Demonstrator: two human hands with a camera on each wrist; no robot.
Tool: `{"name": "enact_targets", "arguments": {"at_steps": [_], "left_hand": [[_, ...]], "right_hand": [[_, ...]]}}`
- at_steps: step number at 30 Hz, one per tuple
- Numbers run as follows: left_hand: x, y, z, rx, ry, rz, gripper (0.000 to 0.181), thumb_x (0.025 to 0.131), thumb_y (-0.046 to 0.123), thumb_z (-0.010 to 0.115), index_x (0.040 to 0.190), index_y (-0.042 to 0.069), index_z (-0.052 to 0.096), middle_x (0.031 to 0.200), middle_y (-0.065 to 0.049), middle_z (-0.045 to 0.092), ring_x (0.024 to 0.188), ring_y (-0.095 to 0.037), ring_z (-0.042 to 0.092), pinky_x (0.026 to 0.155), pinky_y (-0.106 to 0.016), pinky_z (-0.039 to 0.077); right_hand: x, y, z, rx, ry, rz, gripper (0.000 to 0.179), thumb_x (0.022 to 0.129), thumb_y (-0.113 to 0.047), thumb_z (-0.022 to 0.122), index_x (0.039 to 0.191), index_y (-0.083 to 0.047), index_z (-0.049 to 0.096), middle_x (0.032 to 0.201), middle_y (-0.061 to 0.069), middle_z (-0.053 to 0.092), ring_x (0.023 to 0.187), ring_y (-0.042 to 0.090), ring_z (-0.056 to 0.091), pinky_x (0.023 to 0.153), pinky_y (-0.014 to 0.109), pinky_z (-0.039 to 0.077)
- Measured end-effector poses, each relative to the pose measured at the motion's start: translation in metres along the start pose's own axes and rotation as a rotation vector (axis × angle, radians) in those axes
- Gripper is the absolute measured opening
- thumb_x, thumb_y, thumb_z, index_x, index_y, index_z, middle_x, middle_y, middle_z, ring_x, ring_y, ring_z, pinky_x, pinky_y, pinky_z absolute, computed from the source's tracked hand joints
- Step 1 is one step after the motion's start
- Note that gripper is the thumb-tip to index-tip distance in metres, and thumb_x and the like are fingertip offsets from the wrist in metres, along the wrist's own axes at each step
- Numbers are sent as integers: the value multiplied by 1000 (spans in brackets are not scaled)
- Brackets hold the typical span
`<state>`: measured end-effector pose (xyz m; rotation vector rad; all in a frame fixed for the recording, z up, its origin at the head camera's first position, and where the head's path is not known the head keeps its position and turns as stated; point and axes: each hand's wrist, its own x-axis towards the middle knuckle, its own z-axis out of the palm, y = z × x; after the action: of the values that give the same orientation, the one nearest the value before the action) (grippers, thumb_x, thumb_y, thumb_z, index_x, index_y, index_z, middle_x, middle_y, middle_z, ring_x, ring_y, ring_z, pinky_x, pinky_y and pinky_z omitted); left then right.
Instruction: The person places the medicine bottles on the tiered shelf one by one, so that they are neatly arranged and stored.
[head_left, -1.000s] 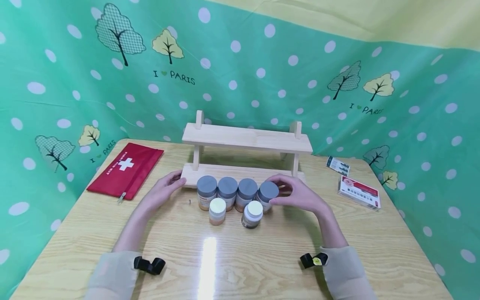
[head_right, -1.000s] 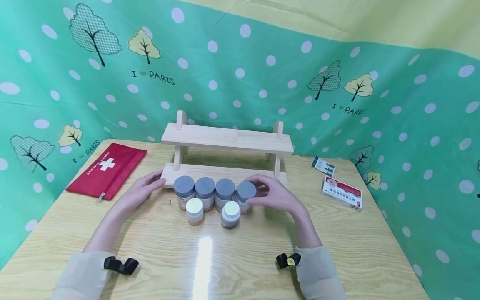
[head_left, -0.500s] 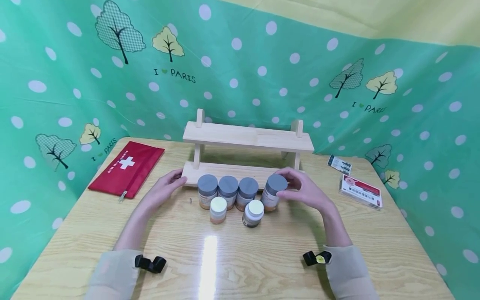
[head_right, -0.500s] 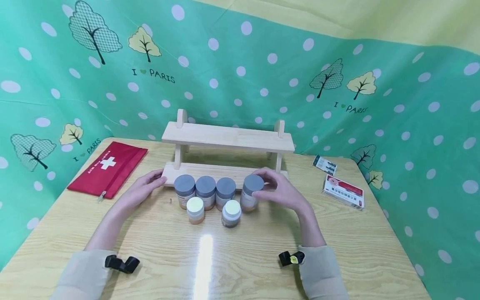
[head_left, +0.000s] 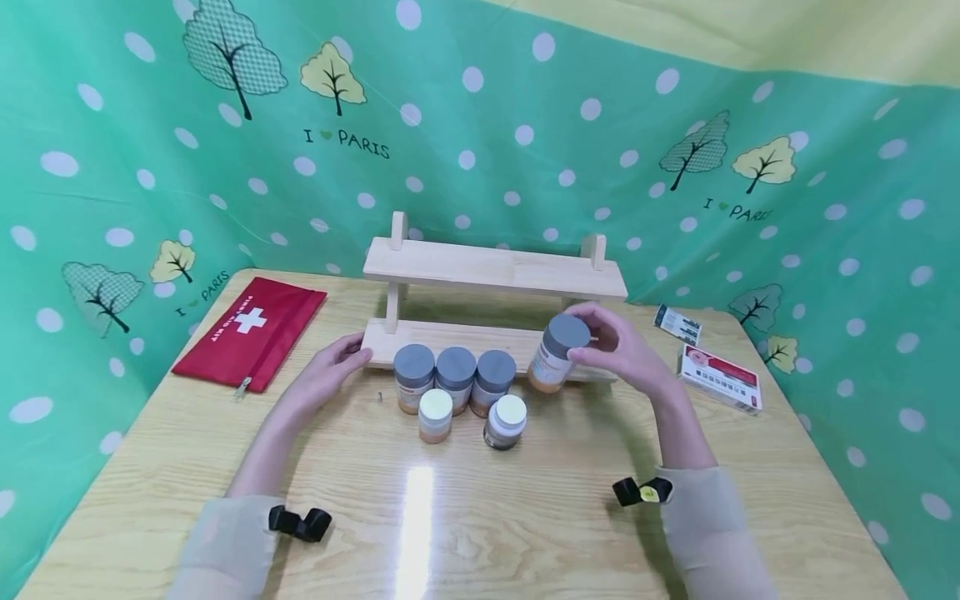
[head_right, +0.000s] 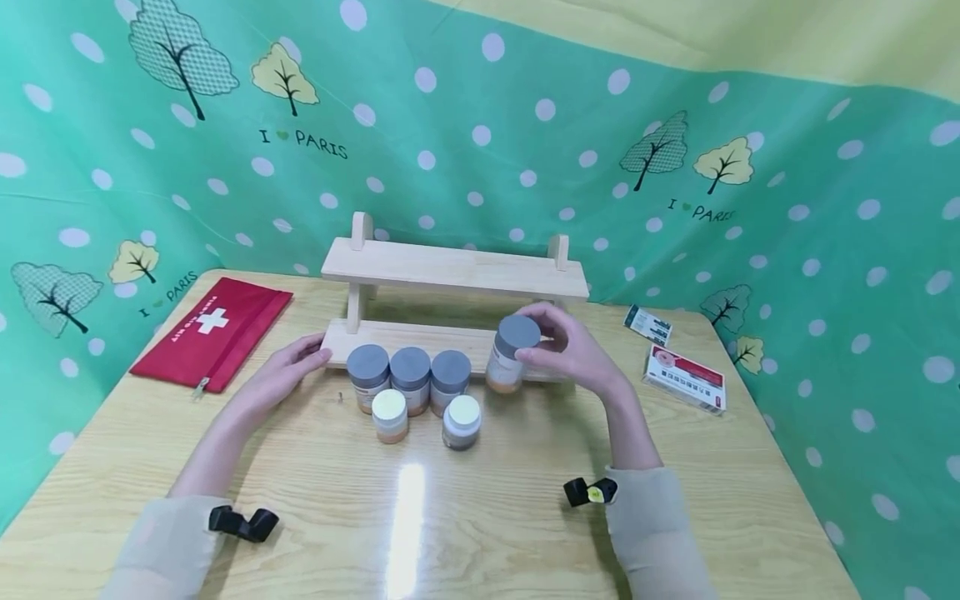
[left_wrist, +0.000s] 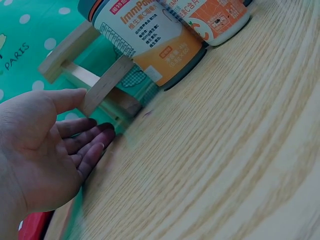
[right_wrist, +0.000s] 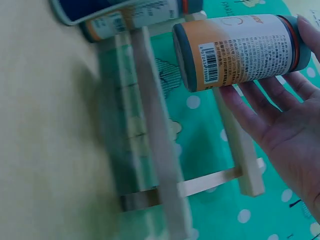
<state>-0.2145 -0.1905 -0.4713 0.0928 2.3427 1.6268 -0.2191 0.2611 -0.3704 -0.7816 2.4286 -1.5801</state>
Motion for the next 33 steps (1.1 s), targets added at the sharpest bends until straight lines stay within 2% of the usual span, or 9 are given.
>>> {"name": "enact_targets", "arguments": {"at_steps": [7, 16, 24, 33], "left_hand": [[2, 1, -2, 16, -5, 8, 81, 106, 50, 51, 163, 2, 21, 164, -27, 32, 155, -45, 27, 128, -59, 25], [1, 0, -2, 24, -3, 12, 80, 106, 49, 51, 163, 1, 22, 162, -27, 34, 154, -44, 30, 128, -58, 26], [2, 1, -1, 24, -9, 14, 79, 106, 49, 51, 163, 2, 22, 163, -27, 34, 154, -44, 30, 127, -59, 26], [1, 2, -2, 14, -16, 12, 80, 106, 48, 52, 163, 2, 20, 163, -27, 33, 154, -45, 27, 127, -60, 25]], "right_hand": [[26, -20, -15, -9, 29, -49, 40, 93, -7, 66, 133, -5, 58, 117, -1, 65, 101, 18, 64, 85, 26, 57], [63, -45, -21, -43, 31, -58, 41, 94, -15, 67, 133, -7, 59, 115, 0, 67, 100, 18, 65, 87, 25, 55], [97, -63, -20, -37, 18, -67, 41, 93, -19, 69, 132, -9, 59, 118, 3, 67, 106, 21, 65, 91, 28, 56], [139, -82, -12, -17, -12, -67, 42, 92, -26, 70, 131, -13, 60, 122, 6, 66, 113, 23, 65, 97, 37, 58]]}}
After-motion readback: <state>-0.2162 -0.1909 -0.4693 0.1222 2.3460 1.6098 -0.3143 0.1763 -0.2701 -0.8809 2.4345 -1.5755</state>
